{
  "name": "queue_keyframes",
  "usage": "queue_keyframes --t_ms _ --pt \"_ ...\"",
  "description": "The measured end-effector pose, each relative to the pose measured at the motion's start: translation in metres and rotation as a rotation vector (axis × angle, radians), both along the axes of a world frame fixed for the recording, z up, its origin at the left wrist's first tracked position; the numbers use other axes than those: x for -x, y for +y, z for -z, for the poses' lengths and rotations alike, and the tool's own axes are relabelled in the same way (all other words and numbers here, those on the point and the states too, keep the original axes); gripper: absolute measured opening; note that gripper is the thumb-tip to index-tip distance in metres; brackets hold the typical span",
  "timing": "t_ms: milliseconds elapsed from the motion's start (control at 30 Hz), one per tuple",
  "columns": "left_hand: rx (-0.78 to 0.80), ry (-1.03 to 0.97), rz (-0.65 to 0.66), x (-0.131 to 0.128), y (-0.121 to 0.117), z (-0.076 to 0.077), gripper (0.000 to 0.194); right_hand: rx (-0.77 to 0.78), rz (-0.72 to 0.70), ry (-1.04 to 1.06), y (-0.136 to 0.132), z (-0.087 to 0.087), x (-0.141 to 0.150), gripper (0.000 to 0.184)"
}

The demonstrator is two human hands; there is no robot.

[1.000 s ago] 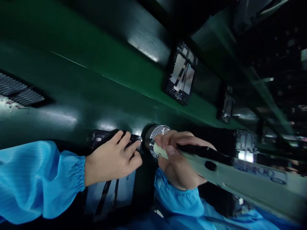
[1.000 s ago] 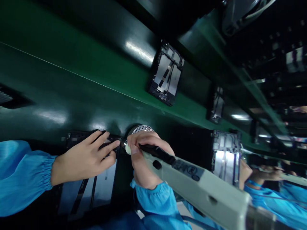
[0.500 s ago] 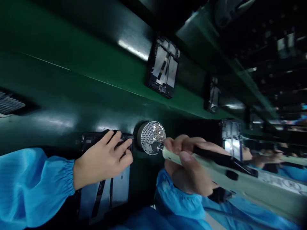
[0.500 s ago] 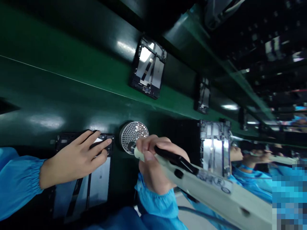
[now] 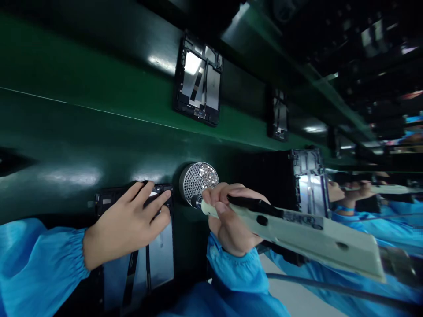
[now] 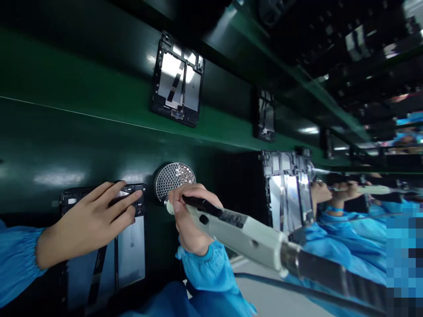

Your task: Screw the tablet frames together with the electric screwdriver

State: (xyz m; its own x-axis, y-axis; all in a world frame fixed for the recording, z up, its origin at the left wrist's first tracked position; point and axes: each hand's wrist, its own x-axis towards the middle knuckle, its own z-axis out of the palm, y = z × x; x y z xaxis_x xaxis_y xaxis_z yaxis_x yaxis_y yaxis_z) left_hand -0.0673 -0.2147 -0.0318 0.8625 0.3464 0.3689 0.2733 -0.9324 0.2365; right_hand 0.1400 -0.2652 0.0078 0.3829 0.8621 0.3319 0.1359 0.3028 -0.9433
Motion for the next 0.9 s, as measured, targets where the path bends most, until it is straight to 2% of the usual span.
queue_keyframes --t_ms 133,267,433,567,700,900 --pt "0.003 -0.004 -0.003 0.0 0.0 0.0 0.011 0.011 0.014 -0.011 -0.001 0.001 0.0 0.029" --pt "-0.001 -0.006 0.007 0.0 0.0 0.001 0.011 0.019 0.011 0.002 -0.001 0.0 0.0 0.035" --pt "0.022 -0.015 0.018 0.0 0.0 0.002 0.011 0.021 -0.008 0.027 -0.001 -0.025 0.006 0.04" --pt "0.038 -0.009 0.032 -0.001 -0.001 0.003 0.011 0.069 -0.092 -0.025 0.003 -0.041 0.022 0.043" --pt "0.031 -0.052 -0.002 -0.003 -0.002 0.001 0.011 0.117 -0.137 -0.09 0.007 -0.036 0.035 0.045" --pt "0.037 -0.046 -0.004 -0.006 -0.001 -0.003 0.011 0.144 -0.16 -0.107 0.006 -0.029 0.037 0.042"
